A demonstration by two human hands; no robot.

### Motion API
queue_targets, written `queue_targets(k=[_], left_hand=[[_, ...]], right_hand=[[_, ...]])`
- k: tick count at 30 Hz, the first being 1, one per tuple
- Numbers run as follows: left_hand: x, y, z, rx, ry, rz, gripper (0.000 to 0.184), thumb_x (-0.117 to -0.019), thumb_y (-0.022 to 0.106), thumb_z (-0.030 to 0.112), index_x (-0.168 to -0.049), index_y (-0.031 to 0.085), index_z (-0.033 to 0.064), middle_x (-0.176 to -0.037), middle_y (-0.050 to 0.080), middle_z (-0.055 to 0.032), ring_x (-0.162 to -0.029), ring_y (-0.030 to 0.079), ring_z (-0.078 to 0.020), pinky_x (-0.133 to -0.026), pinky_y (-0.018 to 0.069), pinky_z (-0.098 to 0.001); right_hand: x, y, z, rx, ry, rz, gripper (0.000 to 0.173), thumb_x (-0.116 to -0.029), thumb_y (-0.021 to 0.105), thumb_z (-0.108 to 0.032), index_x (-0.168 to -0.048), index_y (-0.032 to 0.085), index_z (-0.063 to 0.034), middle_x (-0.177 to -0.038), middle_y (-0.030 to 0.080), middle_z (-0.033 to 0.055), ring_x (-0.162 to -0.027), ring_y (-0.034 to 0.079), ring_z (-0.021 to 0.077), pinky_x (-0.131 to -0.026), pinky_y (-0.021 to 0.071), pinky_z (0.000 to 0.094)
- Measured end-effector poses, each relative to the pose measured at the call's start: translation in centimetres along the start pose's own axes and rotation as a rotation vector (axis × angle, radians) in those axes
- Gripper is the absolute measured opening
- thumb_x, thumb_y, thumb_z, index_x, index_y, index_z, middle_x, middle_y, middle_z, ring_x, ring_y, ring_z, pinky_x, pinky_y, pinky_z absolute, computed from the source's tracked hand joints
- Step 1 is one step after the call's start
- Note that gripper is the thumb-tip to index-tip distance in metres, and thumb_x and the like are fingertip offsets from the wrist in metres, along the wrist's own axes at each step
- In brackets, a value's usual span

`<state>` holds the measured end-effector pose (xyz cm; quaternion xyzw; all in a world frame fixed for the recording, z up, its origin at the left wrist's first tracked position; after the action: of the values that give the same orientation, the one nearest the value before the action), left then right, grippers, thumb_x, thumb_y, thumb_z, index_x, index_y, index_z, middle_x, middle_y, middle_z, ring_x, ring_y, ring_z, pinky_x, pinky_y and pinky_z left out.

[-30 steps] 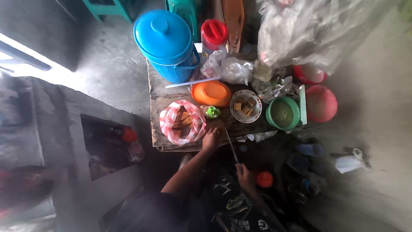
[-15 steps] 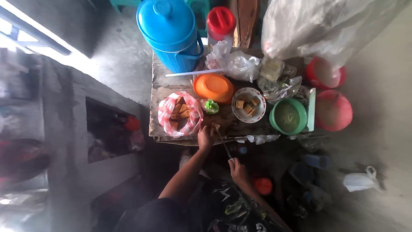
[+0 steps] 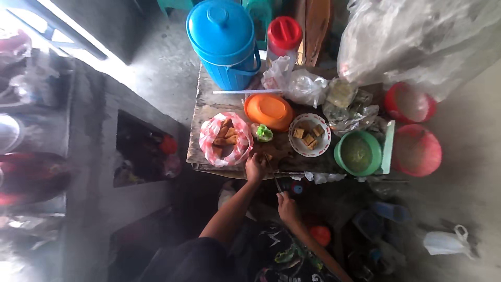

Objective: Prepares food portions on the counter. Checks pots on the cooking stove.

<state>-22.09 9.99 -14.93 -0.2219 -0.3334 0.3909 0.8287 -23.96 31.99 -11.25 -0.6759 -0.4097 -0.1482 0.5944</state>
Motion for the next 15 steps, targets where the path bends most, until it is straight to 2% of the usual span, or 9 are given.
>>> queue_targets(k=[4,6,8,10,12,15], left_hand=[[0.1,0.0,0.1,-0.010,-0.002,-0.001,0.029,-0.0960,0.067,0.024,-0.120,0.070,0.0077,-0.116,0.070,-0.0181,-0.110,0.068,-0.0341,-0.097,0.0539,-0.0538],[0.4,0.2,0.1,-0.011,-0.004,0.015,0.030,-0.0994,0.063,0.028,-0.121,0.070,0.0075,-0.118,0.069,-0.0186,-0.111,0.067,-0.0350,-0.097,0.0538,-0.0545],[0.8,0.4,0.4,-0.002,-0.049,0.015,0.042,-0.1010,0.060,0.038,-0.129,0.065,0.0067,-0.127,0.064,-0.0227,-0.114,0.065,-0.0382,-0.097,0.0530,-0.0558],[0.9,0.7,0.8,0.008,-0.110,0.001,0.065,-0.0937,0.070,0.049,-0.139,0.053,0.0058,-0.141,0.052,-0.0273,-0.117,0.063,-0.0411,-0.096,0.0540,-0.0559],[0.9,0.9,1.3,0.002,-0.160,0.013,0.078,-0.0863,0.079,0.046,-0.143,0.046,0.0037,-0.148,0.044,-0.0289,-0.116,0.063,-0.0429,-0.093,0.0555,-0.0558],[0.8,1.2,1.6,0.009,-0.181,0.027,0.080,-0.0857,0.078,0.043,-0.147,0.043,0.0042,-0.150,0.042,-0.0296,-0.113,0.064,-0.0439,-0.089,0.0566,-0.0576]], right_hand=[[-1.0,-0.8,-2.0,0.061,0.011,-0.016,0.051,-0.1106,0.032,-0.048,-0.137,0.055,-0.0103,-0.105,0.074,0.0144,-0.101,0.073,0.0324,-0.085,0.0586,0.0525],[-1.8,-0.6,-2.6,0.076,-0.010,-0.007,0.050,-0.1109,0.032,-0.046,-0.137,0.055,-0.0102,-0.107,0.074,0.0140,-0.101,0.073,0.0319,-0.085,0.0588,0.0522],[-2.5,0.1,-2.6,0.073,-0.047,0.021,0.051,-0.1111,0.032,-0.045,-0.136,0.059,-0.0103,-0.109,0.074,0.0144,-0.100,0.073,0.0323,-0.085,0.0588,0.0520],[-2.9,0.6,-2.4,0.074,-0.070,0.033,0.052,-0.1113,0.031,-0.045,-0.136,0.060,-0.0104,-0.110,0.074,0.0149,-0.100,0.073,0.0325,-0.086,0.0589,0.0516],[-2.7,0.8,-1.8,0.079,-0.051,0.011,0.053,-0.1114,0.029,-0.046,-0.137,0.058,-0.0104,-0.110,0.073,0.0152,-0.102,0.073,0.0323,-0.086,0.0588,0.0519],[-1.4,1.2,0.2,0.064,0.004,-0.044,0.055,-0.1112,0.030,-0.047,-0.142,0.054,-0.0088,-0.115,0.072,0.0176,-0.107,0.071,0.0342,-0.092,0.0566,0.0533]])
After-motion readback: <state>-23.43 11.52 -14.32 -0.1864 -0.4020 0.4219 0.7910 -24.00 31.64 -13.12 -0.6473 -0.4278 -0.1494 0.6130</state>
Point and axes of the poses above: each hand's wrist, its own x-axis away from the middle knuckle, its own y-axis out of the palm, z = x × y, the point moved 6 cm from there along -x, towards the middle knuckle
